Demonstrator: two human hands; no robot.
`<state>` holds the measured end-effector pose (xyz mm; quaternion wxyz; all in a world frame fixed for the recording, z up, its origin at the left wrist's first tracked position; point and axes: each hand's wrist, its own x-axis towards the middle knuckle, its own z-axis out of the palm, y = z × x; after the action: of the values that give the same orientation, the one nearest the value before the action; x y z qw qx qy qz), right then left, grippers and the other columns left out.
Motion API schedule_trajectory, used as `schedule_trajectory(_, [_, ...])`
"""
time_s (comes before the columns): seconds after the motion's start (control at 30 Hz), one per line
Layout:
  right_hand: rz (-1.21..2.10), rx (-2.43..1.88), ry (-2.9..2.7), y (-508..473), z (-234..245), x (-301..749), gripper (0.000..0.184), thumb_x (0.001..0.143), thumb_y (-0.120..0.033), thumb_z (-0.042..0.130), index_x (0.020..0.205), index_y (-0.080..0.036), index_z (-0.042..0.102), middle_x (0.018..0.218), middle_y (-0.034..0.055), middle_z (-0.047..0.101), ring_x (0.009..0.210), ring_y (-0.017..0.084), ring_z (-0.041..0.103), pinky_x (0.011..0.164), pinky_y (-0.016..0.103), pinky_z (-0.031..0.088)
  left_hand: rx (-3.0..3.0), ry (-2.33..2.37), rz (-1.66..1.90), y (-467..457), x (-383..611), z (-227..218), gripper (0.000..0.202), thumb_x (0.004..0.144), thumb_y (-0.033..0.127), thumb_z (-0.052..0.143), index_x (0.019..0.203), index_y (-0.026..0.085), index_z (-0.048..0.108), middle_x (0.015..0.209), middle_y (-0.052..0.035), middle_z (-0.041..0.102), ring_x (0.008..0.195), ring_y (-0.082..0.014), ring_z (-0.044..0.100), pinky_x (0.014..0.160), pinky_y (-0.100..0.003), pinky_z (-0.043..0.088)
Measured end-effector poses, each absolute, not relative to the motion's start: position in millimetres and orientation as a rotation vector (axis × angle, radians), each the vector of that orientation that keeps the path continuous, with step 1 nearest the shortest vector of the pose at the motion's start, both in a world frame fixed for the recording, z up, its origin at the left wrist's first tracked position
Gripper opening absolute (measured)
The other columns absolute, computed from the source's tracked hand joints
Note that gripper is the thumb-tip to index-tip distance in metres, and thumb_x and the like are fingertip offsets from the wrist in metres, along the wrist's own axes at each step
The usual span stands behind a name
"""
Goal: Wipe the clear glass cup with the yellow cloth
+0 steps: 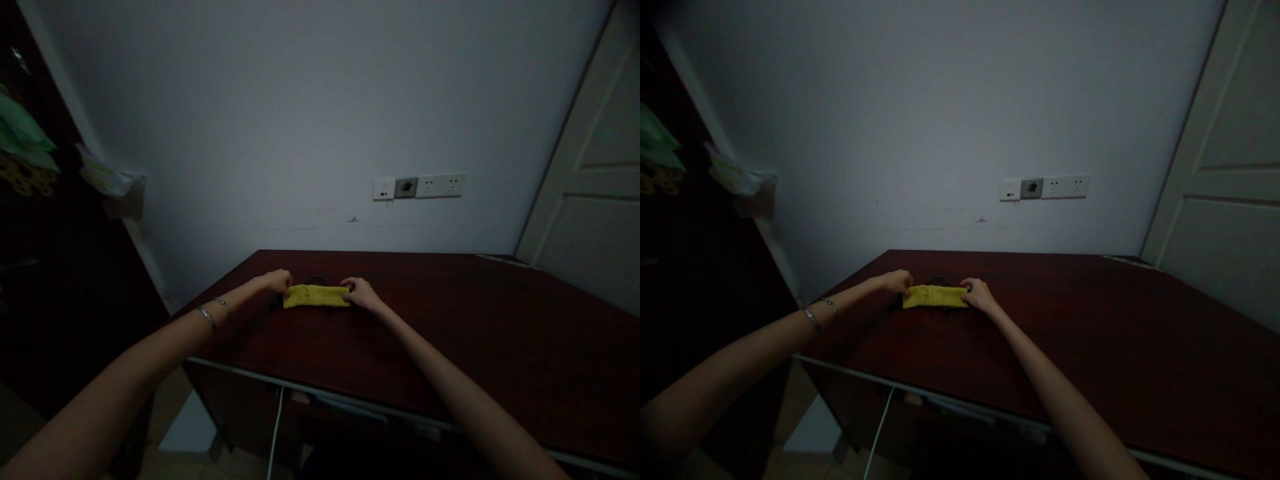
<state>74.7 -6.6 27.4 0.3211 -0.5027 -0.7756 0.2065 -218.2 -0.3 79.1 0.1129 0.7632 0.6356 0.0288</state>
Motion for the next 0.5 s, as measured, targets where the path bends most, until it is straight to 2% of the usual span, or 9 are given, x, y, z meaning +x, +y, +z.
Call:
schedule_trajectory(0.13, [0.430,-1.367,-2.091,4.0,36.4,77.6,0.032,0.059,-0.009,0.058,0.089,-0.018,0.065,0.080,0.0041,0.063,0.074,0.015,0.058,0.065,0.022,0.042,2.246,1.953,0.191,-0.6,-213.2,75.0,0.020,0.042,0.026,0.070,0.060,0.019,0.063,0.061,-0.0017,0.060,0.064,-0.0173,0.056,0.057,-0.021,0.039])
schedule_trajectory(0.23, [0.305,-1.430,-2.126,8.5,39.2,72.5,0.025,0.061,-0.007,0.056,0.081,-0.018,0.067,0.083,0.0080,0.062,0.084,0.020,0.055,0.069,0.026,0.041,2.228,2.001,0.238,-2.4,-204.5,73.8,0.019,0.040,0.023,0.072,0.055,0.019,0.061,0.062,-0.0030,0.059,0.070,-0.0210,0.057,0.059,-0.023,0.040])
schedule_trajectory(0.4, [0.122,-1.533,-2.098,10.0,40.8,57.7,0.024,0.069,-0.010,0.052,0.088,-0.017,0.065,0.105,0.0160,0.052,0.103,0.030,0.042,0.075,0.035,0.040,2.175,2.044,0.356,-4.4,-189.7,75.4,0.019,0.040,0.016,0.072,0.053,0.018,0.057,0.070,-0.0051,0.061,0.085,-0.0256,0.057,0.067,-0.026,0.042])
schedule_trajectory(0.5, [-0.022,-1.612,-2.090,10.3,40.9,50.0,0.024,0.075,-0.014,0.047,0.094,-0.018,0.063,0.106,0.0177,0.051,0.105,0.031,0.039,0.077,0.038,0.038,2.121,2.072,0.456,-5.3,-183.4,73.6,0.020,0.042,0.014,0.071,0.055,0.018,0.056,0.076,-0.0060,0.062,0.092,-0.0277,0.055,0.073,-0.029,0.042])
